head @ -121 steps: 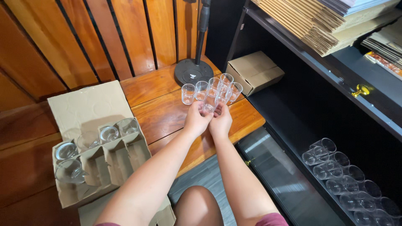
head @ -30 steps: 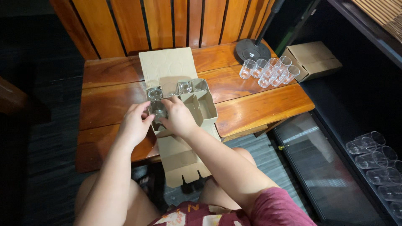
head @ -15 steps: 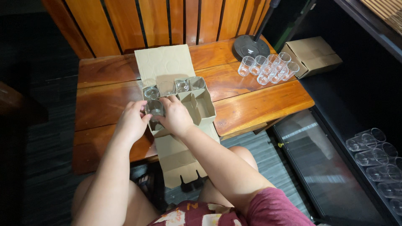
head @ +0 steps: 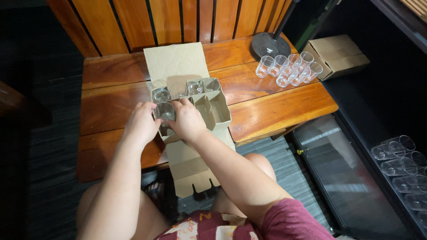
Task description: The person opens a cardboard box containing small clear glasses. They remove the glasses one by one from the box and place them on the wooden table.
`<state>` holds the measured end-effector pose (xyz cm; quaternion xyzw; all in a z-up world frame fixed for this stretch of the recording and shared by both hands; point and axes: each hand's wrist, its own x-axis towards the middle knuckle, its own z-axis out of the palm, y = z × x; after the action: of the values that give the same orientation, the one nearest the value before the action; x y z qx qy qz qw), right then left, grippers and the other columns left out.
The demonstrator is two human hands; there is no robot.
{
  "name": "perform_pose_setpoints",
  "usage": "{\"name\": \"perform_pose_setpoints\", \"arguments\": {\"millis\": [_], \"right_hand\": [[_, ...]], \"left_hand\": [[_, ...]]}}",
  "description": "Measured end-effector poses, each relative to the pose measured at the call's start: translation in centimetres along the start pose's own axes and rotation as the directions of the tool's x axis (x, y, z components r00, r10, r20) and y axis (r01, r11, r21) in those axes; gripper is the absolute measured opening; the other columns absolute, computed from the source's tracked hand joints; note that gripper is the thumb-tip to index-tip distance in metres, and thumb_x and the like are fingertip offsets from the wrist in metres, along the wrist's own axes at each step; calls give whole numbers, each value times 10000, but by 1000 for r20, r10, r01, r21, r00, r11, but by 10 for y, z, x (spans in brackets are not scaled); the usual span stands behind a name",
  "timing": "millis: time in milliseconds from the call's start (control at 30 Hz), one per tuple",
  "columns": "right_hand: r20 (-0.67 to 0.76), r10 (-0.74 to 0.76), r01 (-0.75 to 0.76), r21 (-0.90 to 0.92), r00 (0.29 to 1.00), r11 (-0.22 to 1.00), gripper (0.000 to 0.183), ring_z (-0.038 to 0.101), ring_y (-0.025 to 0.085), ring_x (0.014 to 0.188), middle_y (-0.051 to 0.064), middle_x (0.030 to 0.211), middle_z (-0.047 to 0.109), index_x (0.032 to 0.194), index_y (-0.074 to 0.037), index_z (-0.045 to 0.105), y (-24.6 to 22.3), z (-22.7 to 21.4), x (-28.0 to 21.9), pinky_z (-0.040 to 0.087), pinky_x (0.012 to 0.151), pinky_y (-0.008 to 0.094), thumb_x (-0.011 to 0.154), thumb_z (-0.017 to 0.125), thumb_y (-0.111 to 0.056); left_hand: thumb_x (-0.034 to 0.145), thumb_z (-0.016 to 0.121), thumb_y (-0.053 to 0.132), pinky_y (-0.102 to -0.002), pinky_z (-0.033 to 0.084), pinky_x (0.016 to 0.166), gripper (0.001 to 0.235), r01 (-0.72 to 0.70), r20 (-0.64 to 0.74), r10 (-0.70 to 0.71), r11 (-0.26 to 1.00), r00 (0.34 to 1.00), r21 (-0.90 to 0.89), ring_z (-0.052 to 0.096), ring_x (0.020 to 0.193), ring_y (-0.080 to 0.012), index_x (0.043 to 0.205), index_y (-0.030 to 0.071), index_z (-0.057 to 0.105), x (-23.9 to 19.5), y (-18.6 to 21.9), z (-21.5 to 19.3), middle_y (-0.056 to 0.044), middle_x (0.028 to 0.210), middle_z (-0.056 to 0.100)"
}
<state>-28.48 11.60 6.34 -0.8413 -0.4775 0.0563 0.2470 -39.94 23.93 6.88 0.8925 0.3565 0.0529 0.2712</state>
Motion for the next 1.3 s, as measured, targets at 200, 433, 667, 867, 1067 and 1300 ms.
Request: {"name": "perform_pose_setpoints", "arguments": {"millis": [200, 433, 667, 867, 1067, 1300], "right_hand": [[-11, 5, -5, -11, 1000, 1000, 589, 695, 349, 1111, 104, 1194, 594, 1260, -64, 648, 8, 14, 3, 618, 918, 472, 757, 872, -276], [-28, 17, -15, 51, 999, 999, 578, 681, 373, 1127, 123, 1205, 595, 1226, -54, 665, -4, -4, -3, 607, 928, 491, 734, 883, -267], [-115, 10, 11, 178, 993, 984, 577, 685, 360, 1117, 122, 1204, 603, 1154, -57, 710, 4, 0, -2, 609, 919, 450, 656, 926, -253], [-195, 13, 50, 313, 981, 948, 605, 713, 324, 1029, 95, 1191, 626, 1122, -92, 729, 20, 14, 1, 621, 875, 419, 591, 951, -282], [-200, 98, 28, 546, 975, 837, 643, 721, 343, 1089, 118, 1206, 674, 1165, -77, 737, 15, -3, -8, 648, 883, 356, 600, 986, -256], [-191, 175, 24, 738, 966, 675, 675, 742, 316, 1076, 208, 1135, 749, 1259, 13, 687, 20, -45, -21, 639, 858, 323, 661, 971, -118]], "left_hand": [[902, 730, 150, -514, 534, 1025, 506, 11, 24, -12, 1000, 1000, 15, 592, 1284, -396, 1383, 62, 598, 2, 4, 1, -168, 1334, 546], [902, 733, 145, -509, 525, 1048, 503, 7, 14, -7, 1000, 1000, 14, 565, 1322, -405, 1380, 51, 611, -2, 9, -2, -163, 1369, 520], [880, 764, 118, -529, 475, 1106, 494, -35, -52, 34, 999, 998, -29, 514, 1349, -438, 1347, 19, 634, -4, 5, 5, -167, 1383, 501], [919, 723, 95, -539, 436, 1133, 496, -5, -50, 0, 995, 999, -97, 475, 1385, -441, 1394, 8, 604, -28, 27, -13, -192, 1421, 504], [933, 710, 72, -531, 473, 1095, 532, -55, -83, 37, 973, 996, -224, 579, 1312, -400, 1436, 17, 548, -50, 50, -33, -224, 1382, 591], [918, 714, -21, -537, 518, 1048, 529, -185, -204, 100, 872, 974, -453, 620, 1255, -452, 1417, -43, 542, -63, 91, -42, -320, 1343, 615]]}}
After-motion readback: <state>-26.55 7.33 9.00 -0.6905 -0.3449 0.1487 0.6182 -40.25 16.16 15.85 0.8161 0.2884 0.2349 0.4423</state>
